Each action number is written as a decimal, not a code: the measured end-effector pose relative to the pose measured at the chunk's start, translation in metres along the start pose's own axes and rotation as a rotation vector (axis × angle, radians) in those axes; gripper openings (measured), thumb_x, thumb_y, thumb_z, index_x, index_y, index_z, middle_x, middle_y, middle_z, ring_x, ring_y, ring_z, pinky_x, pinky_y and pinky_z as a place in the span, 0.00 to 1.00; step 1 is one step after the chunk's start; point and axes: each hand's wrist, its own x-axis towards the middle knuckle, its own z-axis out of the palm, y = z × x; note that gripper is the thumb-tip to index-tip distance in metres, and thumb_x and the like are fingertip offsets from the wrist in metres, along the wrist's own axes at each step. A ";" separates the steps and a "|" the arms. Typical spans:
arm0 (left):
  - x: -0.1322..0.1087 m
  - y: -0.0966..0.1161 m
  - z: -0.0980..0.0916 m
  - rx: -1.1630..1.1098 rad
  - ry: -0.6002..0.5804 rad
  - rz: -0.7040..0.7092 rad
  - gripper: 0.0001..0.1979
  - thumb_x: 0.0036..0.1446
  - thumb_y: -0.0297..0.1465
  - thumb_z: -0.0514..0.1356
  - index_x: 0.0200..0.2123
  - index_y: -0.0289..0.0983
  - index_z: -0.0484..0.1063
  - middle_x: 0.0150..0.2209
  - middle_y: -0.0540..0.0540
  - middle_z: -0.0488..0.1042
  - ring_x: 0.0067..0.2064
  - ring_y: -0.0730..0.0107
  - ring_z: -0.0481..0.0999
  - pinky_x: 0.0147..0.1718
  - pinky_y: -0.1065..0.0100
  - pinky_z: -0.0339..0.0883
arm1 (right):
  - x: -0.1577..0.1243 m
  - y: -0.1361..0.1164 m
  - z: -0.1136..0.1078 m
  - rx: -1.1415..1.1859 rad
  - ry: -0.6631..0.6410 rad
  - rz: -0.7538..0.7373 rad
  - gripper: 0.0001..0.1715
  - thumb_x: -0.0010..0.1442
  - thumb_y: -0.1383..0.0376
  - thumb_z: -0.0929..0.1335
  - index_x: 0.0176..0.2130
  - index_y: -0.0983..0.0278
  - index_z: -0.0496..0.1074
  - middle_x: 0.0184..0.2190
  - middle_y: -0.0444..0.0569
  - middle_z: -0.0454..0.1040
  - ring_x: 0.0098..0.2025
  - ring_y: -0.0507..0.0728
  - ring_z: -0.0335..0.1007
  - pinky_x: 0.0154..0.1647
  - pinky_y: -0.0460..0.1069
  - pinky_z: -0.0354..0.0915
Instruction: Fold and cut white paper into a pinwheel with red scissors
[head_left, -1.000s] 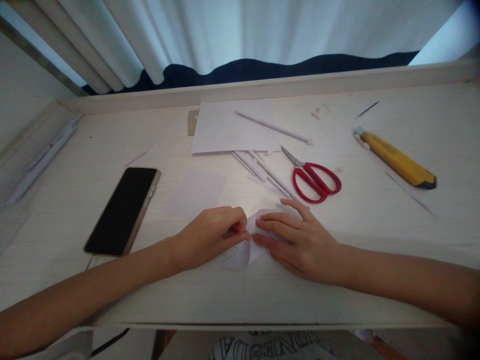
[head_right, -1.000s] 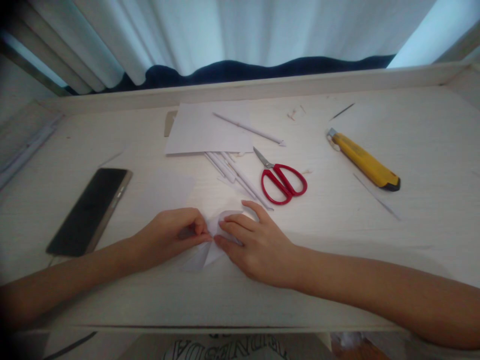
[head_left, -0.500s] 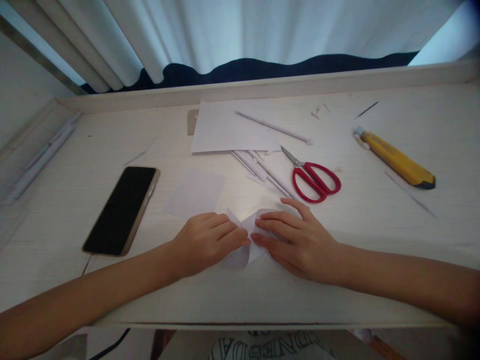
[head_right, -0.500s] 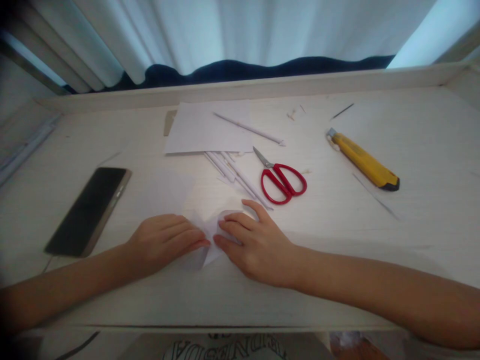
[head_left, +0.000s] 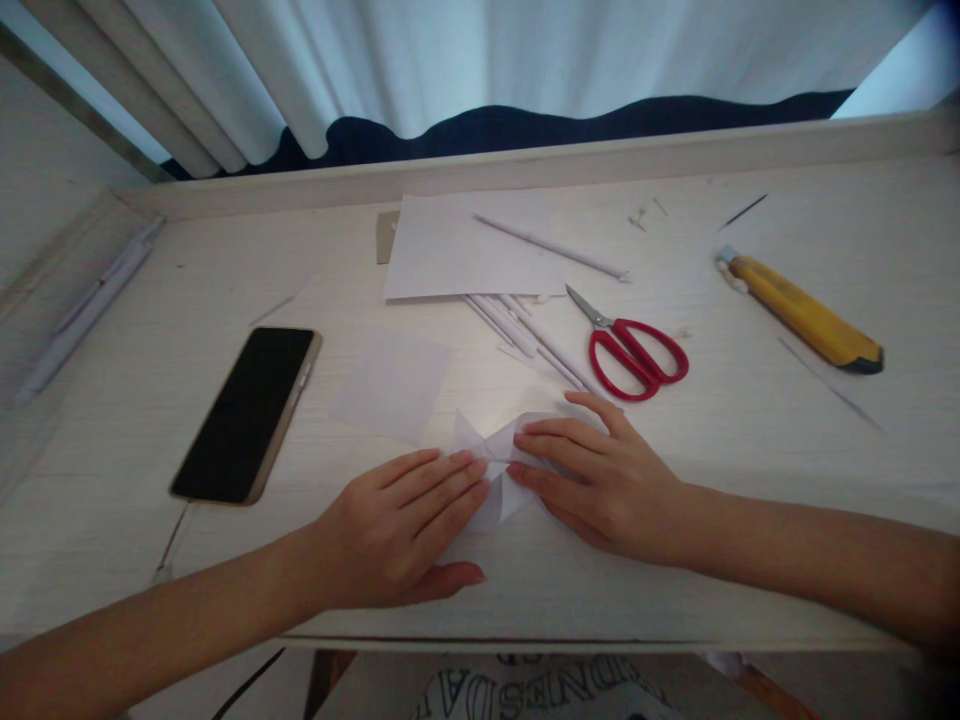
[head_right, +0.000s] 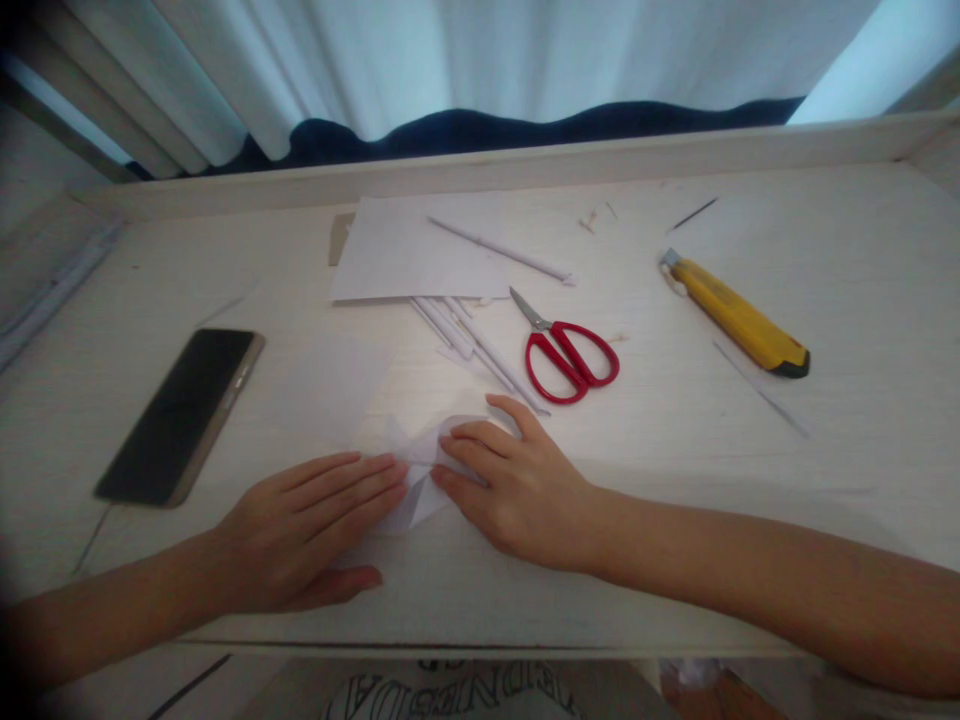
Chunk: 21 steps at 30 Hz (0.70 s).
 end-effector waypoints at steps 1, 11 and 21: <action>-0.001 0.000 0.001 -0.011 -0.016 0.000 0.24 0.52 0.42 0.52 0.46 0.29 0.64 0.47 0.39 0.68 0.50 0.61 0.65 0.47 0.62 0.61 | 0.000 0.000 0.000 -0.002 0.001 -0.001 0.12 0.56 0.67 0.62 0.40 0.62 0.70 0.41 0.49 0.72 0.46 0.57 0.63 0.51 0.62 0.50; -0.002 0.001 0.003 -0.038 -0.030 -0.005 0.26 0.51 0.43 0.51 0.47 0.29 0.63 0.49 0.39 0.67 0.51 0.60 0.63 0.48 0.60 0.60 | 0.000 -0.001 -0.002 0.003 -0.015 0.016 0.12 0.56 0.67 0.62 0.40 0.61 0.70 0.41 0.48 0.72 0.46 0.58 0.63 0.50 0.63 0.50; -0.002 -0.002 0.006 -0.067 -0.040 0.004 0.27 0.51 0.43 0.52 0.48 0.29 0.62 0.49 0.39 0.66 0.51 0.59 0.63 0.49 0.59 0.59 | 0.000 -0.001 -0.001 -0.004 -0.003 0.012 0.12 0.55 0.68 0.62 0.40 0.61 0.70 0.40 0.48 0.72 0.44 0.57 0.63 0.50 0.62 0.50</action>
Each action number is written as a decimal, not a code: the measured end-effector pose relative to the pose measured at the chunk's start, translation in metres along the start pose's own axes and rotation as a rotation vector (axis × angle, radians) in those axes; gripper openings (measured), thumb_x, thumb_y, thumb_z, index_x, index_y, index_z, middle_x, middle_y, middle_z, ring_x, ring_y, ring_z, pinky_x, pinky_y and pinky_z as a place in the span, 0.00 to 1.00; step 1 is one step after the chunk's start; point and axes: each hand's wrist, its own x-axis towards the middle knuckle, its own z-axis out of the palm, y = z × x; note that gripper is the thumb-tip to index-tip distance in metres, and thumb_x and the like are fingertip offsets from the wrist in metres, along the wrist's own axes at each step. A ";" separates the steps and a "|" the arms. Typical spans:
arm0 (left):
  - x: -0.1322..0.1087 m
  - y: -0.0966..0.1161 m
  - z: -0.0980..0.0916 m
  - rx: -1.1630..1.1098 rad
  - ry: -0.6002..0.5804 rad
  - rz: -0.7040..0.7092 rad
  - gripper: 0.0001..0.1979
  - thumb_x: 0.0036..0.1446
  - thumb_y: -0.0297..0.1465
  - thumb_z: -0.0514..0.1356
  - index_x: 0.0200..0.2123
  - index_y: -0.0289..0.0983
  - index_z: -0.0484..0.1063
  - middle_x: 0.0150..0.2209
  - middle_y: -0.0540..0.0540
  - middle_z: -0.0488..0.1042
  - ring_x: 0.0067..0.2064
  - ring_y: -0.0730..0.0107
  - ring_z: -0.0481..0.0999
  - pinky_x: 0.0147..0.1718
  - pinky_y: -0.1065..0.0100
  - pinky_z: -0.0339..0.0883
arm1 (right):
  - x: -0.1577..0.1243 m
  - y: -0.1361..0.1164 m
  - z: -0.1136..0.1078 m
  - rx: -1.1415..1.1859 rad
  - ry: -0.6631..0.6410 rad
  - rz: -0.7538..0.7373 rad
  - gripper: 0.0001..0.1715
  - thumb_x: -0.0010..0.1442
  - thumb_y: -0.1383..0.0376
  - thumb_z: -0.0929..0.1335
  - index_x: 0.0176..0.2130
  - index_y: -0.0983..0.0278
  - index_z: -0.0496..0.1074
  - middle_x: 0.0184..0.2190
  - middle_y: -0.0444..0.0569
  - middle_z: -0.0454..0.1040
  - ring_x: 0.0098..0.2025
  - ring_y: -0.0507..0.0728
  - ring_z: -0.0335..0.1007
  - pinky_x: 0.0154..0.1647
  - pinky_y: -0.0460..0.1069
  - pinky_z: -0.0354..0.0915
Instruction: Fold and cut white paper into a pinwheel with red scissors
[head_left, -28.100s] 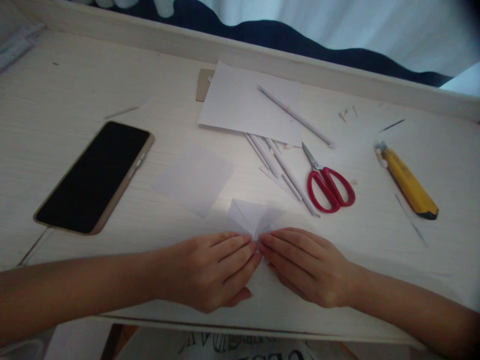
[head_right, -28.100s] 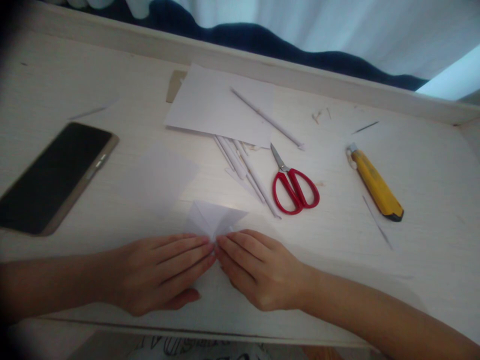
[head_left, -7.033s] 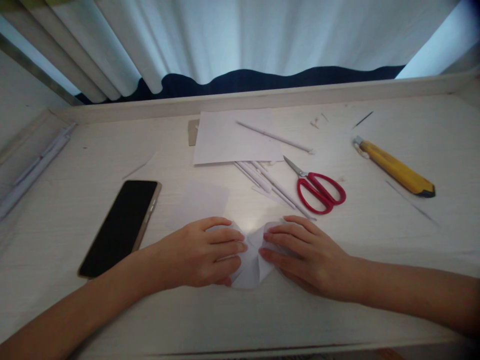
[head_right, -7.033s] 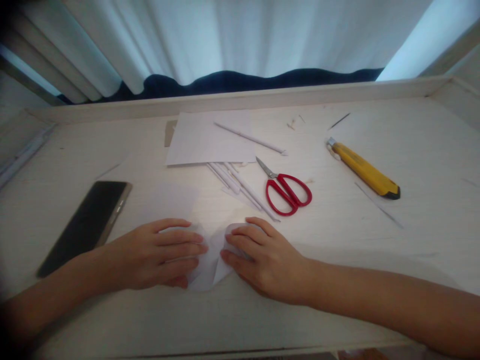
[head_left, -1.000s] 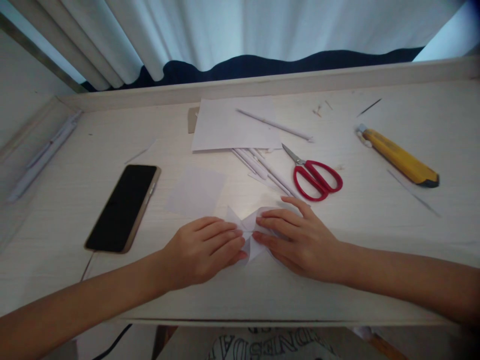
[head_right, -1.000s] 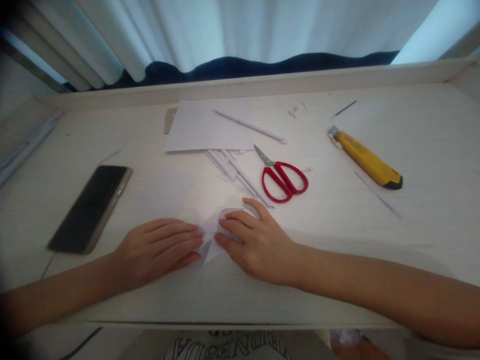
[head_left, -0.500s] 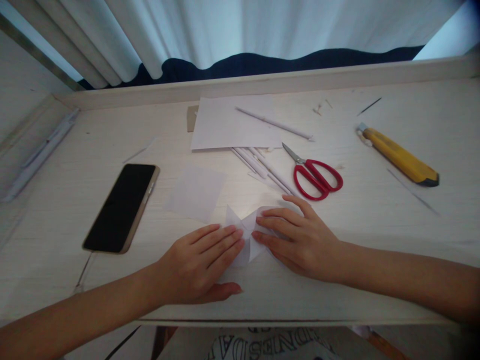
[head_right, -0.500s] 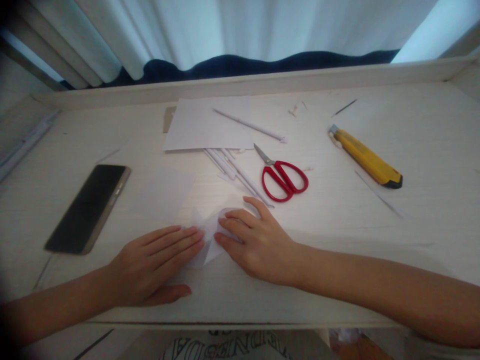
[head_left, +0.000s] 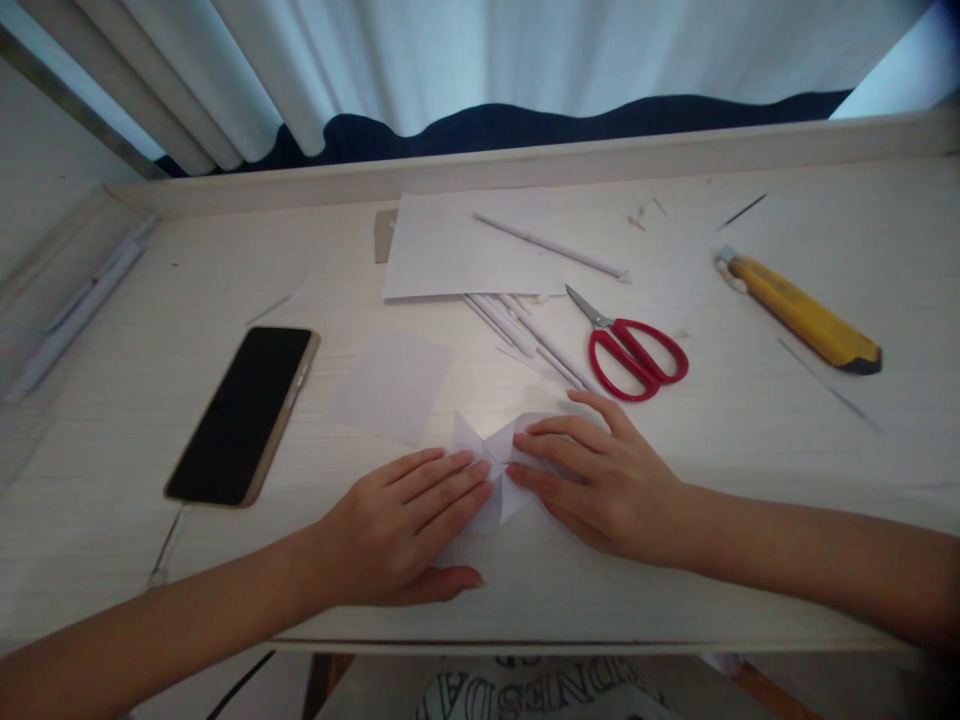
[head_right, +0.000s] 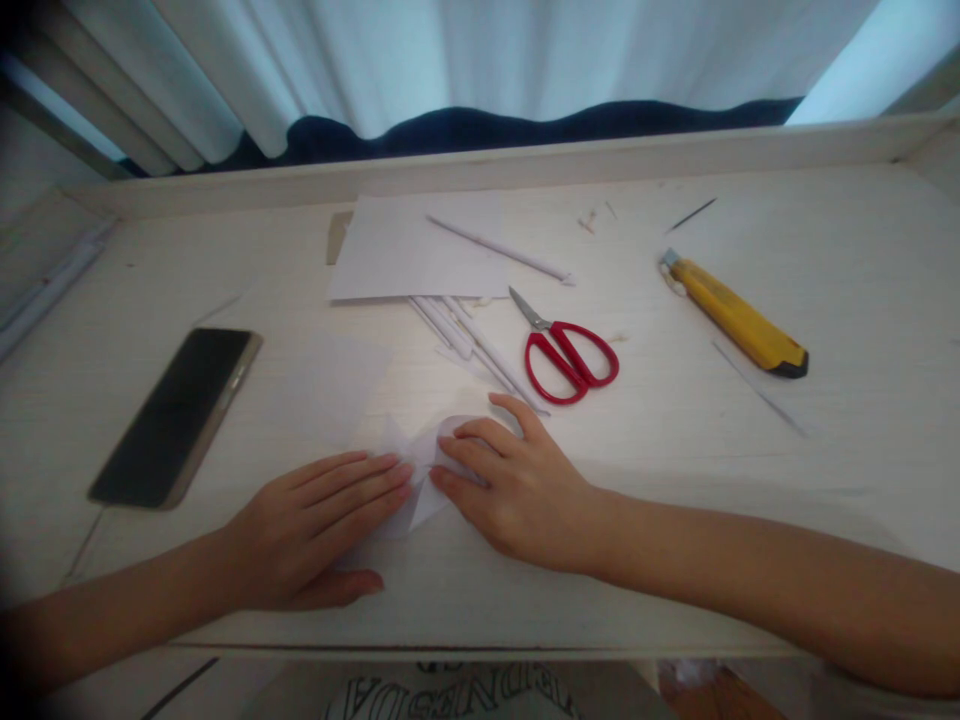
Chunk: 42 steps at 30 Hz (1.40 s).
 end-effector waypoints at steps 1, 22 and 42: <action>0.000 0.000 0.000 -0.001 0.000 0.001 0.27 0.51 0.44 0.52 0.48 0.29 0.62 0.49 0.39 0.66 0.51 0.59 0.63 0.49 0.59 0.59 | 0.000 0.000 0.000 0.000 -0.001 0.001 0.12 0.55 0.68 0.62 0.40 0.60 0.70 0.40 0.48 0.72 0.44 0.57 0.63 0.50 0.63 0.49; 0.008 0.000 -0.002 -0.046 -0.050 -0.026 0.31 0.50 0.48 0.49 0.49 0.30 0.61 0.49 0.39 0.66 0.50 0.58 0.64 0.46 0.58 0.59 | 0.000 0.000 0.001 -0.003 -0.007 0.000 0.12 0.55 0.67 0.63 0.41 0.61 0.69 0.41 0.48 0.72 0.45 0.57 0.62 0.50 0.63 0.49; 0.010 -0.002 -0.005 0.047 -0.082 0.064 0.29 0.52 0.48 0.46 0.47 0.31 0.62 0.49 0.41 0.67 0.48 0.57 0.65 0.48 0.55 0.55 | -0.001 -0.001 0.001 -0.017 -0.006 0.003 0.12 0.56 0.67 0.62 0.41 0.60 0.69 0.41 0.47 0.72 0.45 0.57 0.62 0.51 0.63 0.48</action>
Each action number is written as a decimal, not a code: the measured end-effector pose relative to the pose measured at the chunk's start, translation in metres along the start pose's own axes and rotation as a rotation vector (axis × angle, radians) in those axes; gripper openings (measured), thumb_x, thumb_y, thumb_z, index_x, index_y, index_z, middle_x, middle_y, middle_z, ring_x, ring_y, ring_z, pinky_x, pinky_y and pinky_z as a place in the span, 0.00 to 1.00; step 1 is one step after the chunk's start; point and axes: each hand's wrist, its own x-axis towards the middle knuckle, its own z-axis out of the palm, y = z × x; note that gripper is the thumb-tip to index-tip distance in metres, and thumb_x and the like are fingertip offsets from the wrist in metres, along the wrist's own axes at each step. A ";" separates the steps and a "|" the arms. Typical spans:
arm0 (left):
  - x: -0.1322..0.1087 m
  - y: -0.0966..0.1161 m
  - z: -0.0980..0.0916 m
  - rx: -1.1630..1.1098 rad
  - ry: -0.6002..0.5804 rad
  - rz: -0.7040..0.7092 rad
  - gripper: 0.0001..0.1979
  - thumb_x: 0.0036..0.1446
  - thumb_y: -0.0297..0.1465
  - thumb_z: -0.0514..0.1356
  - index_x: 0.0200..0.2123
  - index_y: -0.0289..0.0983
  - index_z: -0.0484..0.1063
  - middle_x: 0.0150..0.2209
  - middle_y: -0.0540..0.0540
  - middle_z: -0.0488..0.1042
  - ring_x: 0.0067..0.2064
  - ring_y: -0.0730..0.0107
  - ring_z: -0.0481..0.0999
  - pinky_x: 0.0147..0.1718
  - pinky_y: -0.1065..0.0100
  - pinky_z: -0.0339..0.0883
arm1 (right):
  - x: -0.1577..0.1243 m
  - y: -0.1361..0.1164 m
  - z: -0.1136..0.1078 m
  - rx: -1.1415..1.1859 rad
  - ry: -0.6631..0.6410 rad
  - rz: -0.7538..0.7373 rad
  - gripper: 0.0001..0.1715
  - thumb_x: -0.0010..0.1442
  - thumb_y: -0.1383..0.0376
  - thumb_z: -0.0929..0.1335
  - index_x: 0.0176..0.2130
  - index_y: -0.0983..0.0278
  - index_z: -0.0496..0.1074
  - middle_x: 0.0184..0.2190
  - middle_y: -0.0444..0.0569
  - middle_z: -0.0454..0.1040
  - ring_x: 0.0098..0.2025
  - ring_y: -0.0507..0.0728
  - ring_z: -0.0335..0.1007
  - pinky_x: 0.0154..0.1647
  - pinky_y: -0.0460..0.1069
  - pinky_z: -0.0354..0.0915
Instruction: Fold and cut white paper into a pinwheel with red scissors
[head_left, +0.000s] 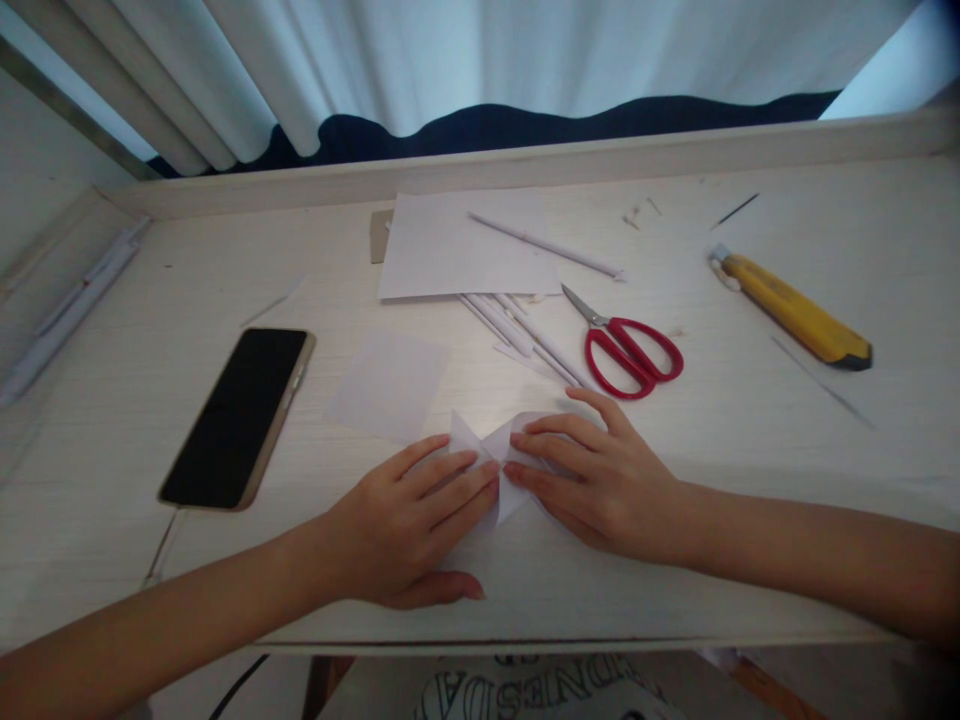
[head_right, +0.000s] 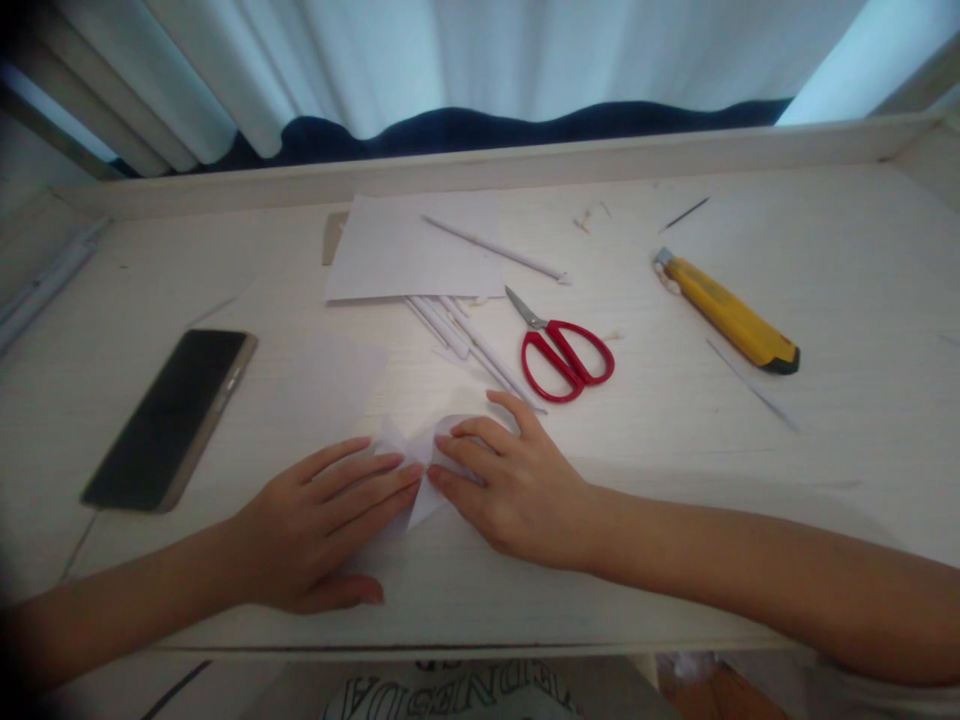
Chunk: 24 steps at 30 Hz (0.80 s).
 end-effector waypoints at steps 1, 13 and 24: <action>0.000 0.000 0.000 0.006 0.012 0.012 0.28 0.52 0.48 0.46 0.46 0.32 0.62 0.48 0.40 0.67 0.48 0.57 0.65 0.49 0.54 0.55 | 0.000 0.000 0.000 0.000 0.001 -0.001 0.12 0.56 0.67 0.62 0.41 0.61 0.69 0.41 0.47 0.72 0.45 0.57 0.62 0.51 0.63 0.48; 0.001 0.003 0.003 -0.004 0.074 0.051 0.25 0.48 0.51 0.47 0.34 0.35 0.62 0.45 0.35 0.69 0.47 0.53 0.66 0.49 0.48 0.53 | 0.000 -0.001 0.002 0.025 0.001 0.024 0.12 0.57 0.69 0.61 0.42 0.66 0.66 0.41 0.47 0.72 0.45 0.56 0.62 0.54 0.62 0.45; 0.002 0.002 0.003 -0.007 0.096 0.056 0.25 0.47 0.52 0.48 0.33 0.35 0.61 0.44 0.36 0.69 0.46 0.53 0.67 0.49 0.48 0.54 | 0.000 -0.001 0.002 0.015 0.040 0.007 0.06 0.56 0.69 0.62 0.32 0.66 0.68 0.40 0.47 0.73 0.43 0.55 0.65 0.54 0.62 0.46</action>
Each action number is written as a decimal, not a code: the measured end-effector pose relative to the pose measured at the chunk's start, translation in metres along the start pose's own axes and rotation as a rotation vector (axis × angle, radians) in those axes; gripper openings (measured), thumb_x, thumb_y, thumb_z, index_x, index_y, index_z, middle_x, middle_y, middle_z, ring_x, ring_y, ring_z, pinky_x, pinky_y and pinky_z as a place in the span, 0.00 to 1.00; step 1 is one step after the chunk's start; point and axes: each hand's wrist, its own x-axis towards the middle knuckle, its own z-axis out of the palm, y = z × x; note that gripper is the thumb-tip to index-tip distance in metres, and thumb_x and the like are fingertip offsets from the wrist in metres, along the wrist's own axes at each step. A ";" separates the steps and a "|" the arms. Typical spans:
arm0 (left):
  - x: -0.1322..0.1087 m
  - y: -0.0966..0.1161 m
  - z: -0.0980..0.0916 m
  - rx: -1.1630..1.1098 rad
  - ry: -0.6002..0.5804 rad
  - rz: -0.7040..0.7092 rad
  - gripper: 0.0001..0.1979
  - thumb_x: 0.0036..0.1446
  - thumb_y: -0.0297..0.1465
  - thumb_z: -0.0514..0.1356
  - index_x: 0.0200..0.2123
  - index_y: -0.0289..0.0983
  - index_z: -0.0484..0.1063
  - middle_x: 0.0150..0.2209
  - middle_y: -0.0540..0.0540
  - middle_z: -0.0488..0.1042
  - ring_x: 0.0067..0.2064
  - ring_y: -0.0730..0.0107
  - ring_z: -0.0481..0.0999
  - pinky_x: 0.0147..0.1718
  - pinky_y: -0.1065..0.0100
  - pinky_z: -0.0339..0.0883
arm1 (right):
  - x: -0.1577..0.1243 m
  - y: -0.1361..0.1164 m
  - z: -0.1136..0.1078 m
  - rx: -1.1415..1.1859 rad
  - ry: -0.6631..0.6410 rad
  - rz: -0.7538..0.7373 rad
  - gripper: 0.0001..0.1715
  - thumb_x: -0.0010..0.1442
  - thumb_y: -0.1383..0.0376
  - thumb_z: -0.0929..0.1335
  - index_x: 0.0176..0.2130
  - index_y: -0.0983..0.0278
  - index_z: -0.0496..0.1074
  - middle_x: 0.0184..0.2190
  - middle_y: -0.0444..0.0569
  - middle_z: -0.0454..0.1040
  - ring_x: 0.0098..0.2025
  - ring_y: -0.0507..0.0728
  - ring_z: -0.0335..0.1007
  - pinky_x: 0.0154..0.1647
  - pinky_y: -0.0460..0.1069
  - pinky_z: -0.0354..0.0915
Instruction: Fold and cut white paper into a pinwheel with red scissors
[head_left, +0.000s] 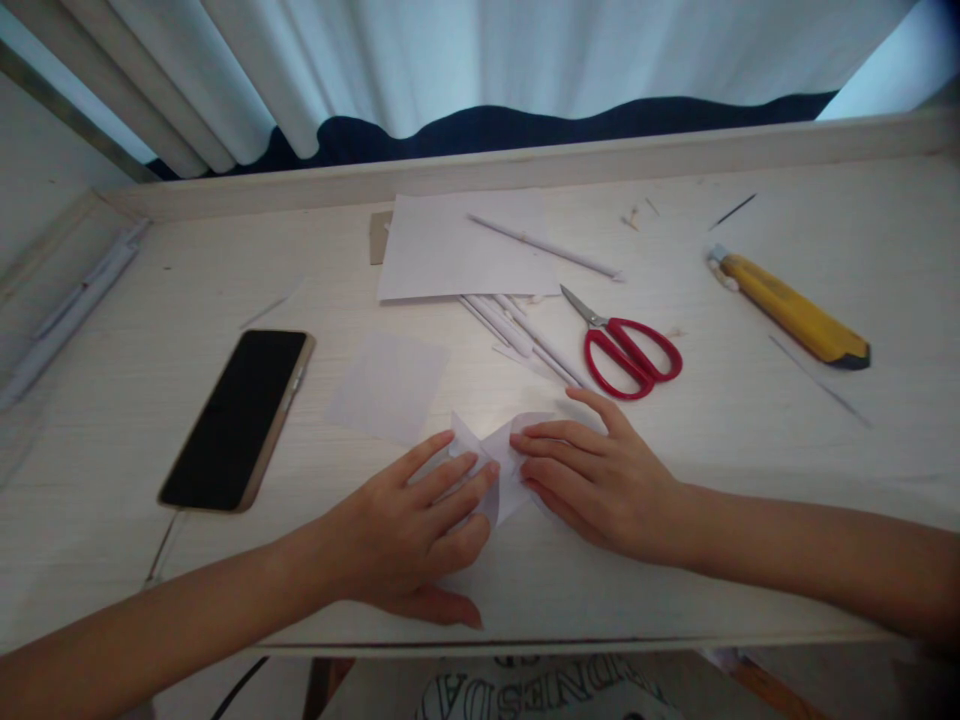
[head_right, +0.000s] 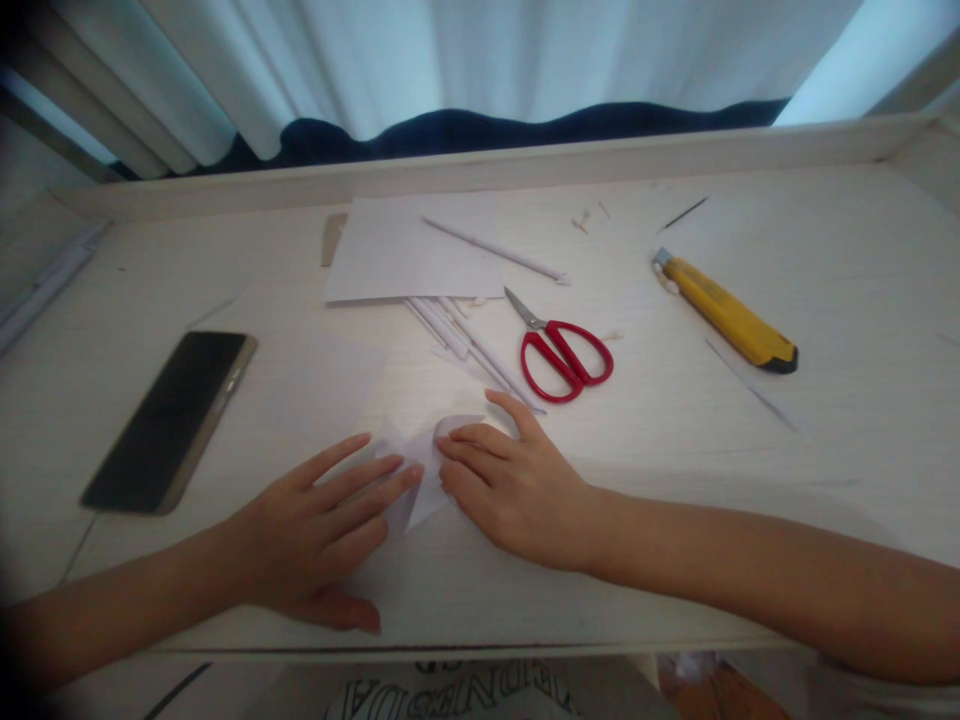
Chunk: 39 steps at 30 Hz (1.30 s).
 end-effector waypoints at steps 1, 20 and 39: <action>0.000 0.000 0.000 0.001 0.003 -0.001 0.26 0.47 0.53 0.48 0.33 0.34 0.61 0.44 0.35 0.69 0.46 0.53 0.67 0.49 0.48 0.54 | 0.000 0.000 0.000 0.005 0.002 0.000 0.06 0.56 0.69 0.62 0.32 0.66 0.68 0.40 0.47 0.73 0.43 0.54 0.66 0.54 0.62 0.47; -0.001 0.002 0.004 -0.010 0.018 -0.021 0.27 0.46 0.54 0.46 0.33 0.35 0.62 0.44 0.37 0.70 0.47 0.53 0.67 0.49 0.47 0.52 | 0.006 0.000 -0.001 -0.013 -0.004 0.030 0.06 0.56 0.65 0.63 0.34 0.62 0.70 0.38 0.43 0.74 0.40 0.54 0.65 0.47 0.55 0.55; -0.001 0.002 0.005 -0.012 0.063 -0.037 0.27 0.46 0.54 0.45 0.31 0.35 0.62 0.43 0.37 0.70 0.46 0.54 0.67 0.50 0.48 0.52 | 0.009 0.002 -0.003 0.000 -0.002 -0.009 0.08 0.55 0.66 0.63 0.35 0.62 0.72 0.37 0.45 0.74 0.37 0.55 0.65 0.40 0.52 0.59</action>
